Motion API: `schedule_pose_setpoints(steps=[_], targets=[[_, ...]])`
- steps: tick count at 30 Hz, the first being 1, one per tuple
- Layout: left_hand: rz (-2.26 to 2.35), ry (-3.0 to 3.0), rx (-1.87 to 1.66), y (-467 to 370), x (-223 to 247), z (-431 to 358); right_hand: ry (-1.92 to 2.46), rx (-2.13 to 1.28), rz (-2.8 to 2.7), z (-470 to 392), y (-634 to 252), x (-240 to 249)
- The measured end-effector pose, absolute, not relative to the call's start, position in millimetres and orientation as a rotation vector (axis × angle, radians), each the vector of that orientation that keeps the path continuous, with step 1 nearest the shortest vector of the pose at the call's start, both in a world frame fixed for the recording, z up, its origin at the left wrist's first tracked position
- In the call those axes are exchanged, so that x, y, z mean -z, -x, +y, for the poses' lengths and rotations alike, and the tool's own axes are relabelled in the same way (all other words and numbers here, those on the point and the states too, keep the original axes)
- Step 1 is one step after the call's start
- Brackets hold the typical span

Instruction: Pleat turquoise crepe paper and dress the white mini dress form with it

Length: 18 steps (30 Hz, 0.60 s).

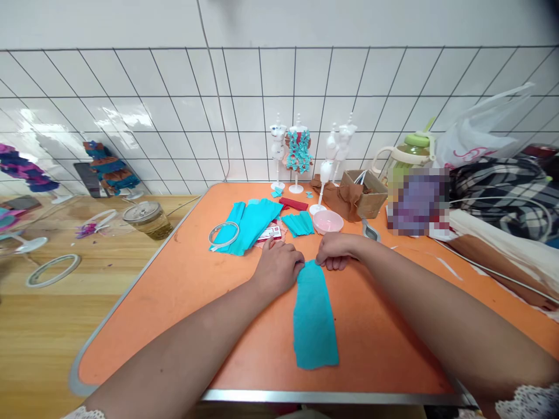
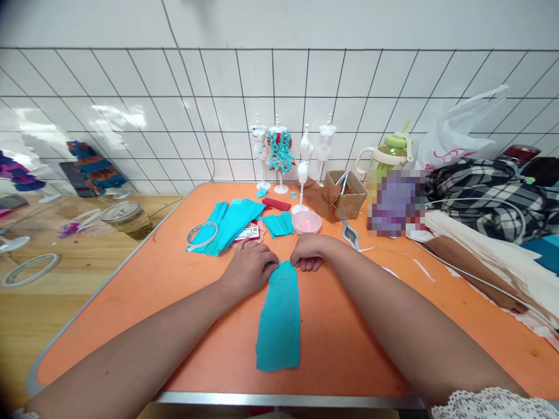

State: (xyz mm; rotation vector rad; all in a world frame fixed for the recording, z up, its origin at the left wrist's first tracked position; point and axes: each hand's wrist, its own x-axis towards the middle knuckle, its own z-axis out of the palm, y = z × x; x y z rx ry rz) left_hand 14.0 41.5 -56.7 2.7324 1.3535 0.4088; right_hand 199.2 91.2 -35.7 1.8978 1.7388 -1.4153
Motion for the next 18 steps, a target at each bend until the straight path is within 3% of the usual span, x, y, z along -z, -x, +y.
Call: schedule_pose_setpoints(steps=[8,10,14,18], targets=[[1.421,-2.705,-0.39,-8,53,44,-1.798,1.626,1.899,88,-222,41],[1.403,-2.693,-0.387,-6,53,46,-1.954,1.502,2.198,79,-227,47],[1.357,-2.685,-0.421,-5,52,47,-1.976,0.926,2.825,61,-225,55],[1.369,-2.67,-0.566,-2,46,48,-1.791,1.098,2.832,59,-219,57]])
